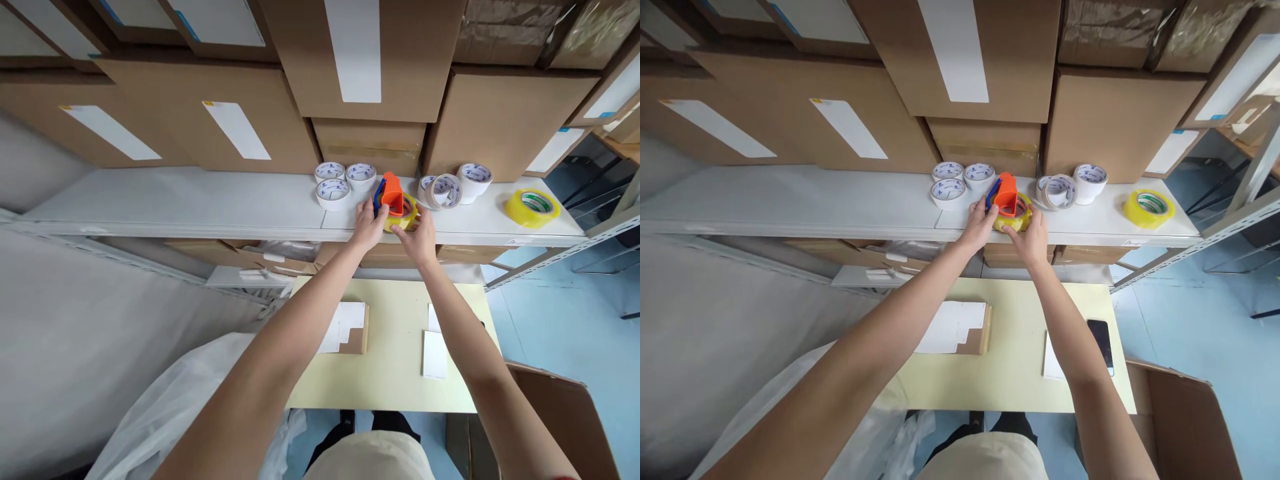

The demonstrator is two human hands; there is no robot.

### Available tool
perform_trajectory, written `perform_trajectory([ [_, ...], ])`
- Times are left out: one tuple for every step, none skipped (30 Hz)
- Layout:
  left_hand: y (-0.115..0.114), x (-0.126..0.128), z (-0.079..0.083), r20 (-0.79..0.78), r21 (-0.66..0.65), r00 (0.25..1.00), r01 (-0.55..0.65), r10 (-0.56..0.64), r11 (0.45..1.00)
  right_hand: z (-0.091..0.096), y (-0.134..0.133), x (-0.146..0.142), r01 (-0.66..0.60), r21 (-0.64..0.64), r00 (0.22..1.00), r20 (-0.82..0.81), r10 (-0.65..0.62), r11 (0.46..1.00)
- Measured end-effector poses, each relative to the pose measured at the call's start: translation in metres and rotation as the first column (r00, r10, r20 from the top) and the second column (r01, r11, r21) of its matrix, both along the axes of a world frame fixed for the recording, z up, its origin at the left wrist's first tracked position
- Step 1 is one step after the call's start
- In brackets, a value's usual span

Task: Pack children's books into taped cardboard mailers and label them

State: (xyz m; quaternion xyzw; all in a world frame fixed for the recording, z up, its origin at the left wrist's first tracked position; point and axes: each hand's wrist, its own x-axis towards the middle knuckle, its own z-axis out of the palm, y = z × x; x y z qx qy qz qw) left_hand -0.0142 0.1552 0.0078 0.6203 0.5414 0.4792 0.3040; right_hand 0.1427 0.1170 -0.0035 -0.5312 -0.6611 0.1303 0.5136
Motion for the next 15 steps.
perform_trajectory([
  [-0.01,-0.003,0.0,0.018,0.024,1.0,0.01,-0.01,1.0,0.0,-0.007,0.001,0.0,0.024,1.0,0.006,0.0,1.0],
  [-0.023,-0.007,-0.002,0.029,0.057,0.999,0.014,-0.016,0.998,-0.001,-0.016,0.001,0.009,0.045,1.0,0.015,-0.009,0.999],
  [-0.041,-0.015,-0.005,0.027,0.092,1.0,0.012,-0.015,0.996,-0.005,-0.03,0.002,0.019,0.057,0.999,0.025,-0.02,0.998],
  [-0.062,-0.025,-0.012,0.011,0.13,1.0,-0.003,0.002,0.991,-0.013,-0.047,0.002,0.024,0.057,0.999,0.037,-0.026,0.998],
  [-0.086,-0.039,-0.022,-0.017,0.171,0.999,-0.032,0.036,0.985,-0.024,-0.067,0.001,0.015,0.038,0.999,0.044,-0.017,0.999],
  [-0.112,-0.056,-0.035,-0.051,0.191,0.995,-0.072,0.083,0.979,-0.04,-0.089,-0.001,-0.03,-0.005,0.999,0.045,0.031,1.0],
  [-0.14,-0.075,-0.051,-0.082,0.187,0.986,-0.126,0.143,0.974,-0.059,-0.113,-0.004,-0.097,-0.076,0.995,0.03,0.1,0.992],
  [-0.167,-0.096,-0.07,-0.107,0.147,0.971,-0.195,0.212,0.97,-0.081,-0.136,-0.008,-0.167,-0.179,0.986,-0.007,0.169,0.97],
  [-0.194,-0.118,-0.09,-0.123,0.085,0.948,-0.283,0.292,0.955,-0.105,-0.159,-0.013,-0.221,-0.295,0.975,-0.061,0.212,0.93],
  [-0.218,-0.139,-0.111,-0.129,-0.011,0.922,-0.37,0.366,0.929,-0.128,-0.18,-0.02,-0.244,-0.41,0.97,-0.123,0.211,0.879],
  [-0.239,-0.158,-0.131,-0.122,-0.112,0.891,-0.451,0.438,0.886,-0.15,-0.198,-0.028,-0.248,-0.512,0.967,-0.178,0.181,0.822],
  [-0.256,-0.174,-0.149,-0.116,-0.164,0.877,-0.48,0.467,0.862,-0.169,-0.213,-0.036,-0.257,-0.594,0.963,-0.225,0.15,0.762],
  [-0.269,-0.186,-0.164,-0.099,-0.209,0.881,-0.472,0.462,0.856,-0.186,-0.226,-0.045,-0.268,-0.647,0.957,-0.264,0.12,0.714],
  [-0.278,-0.195,-0.177,-0.044,-0.276,0.915,-0.397,0.401,0.875,-0.198,-0.235,-0.054,-0.286,-0.68,0.949,-0.298,0.102,0.675],
  [-0.284,-0.2,-0.186,-0.016,-0.288,0.937,-0.339,0.35,0.895,-0.207,-0.242,-0.063,-0.303,-0.7,0.941,-0.327,0.087,0.646],
])
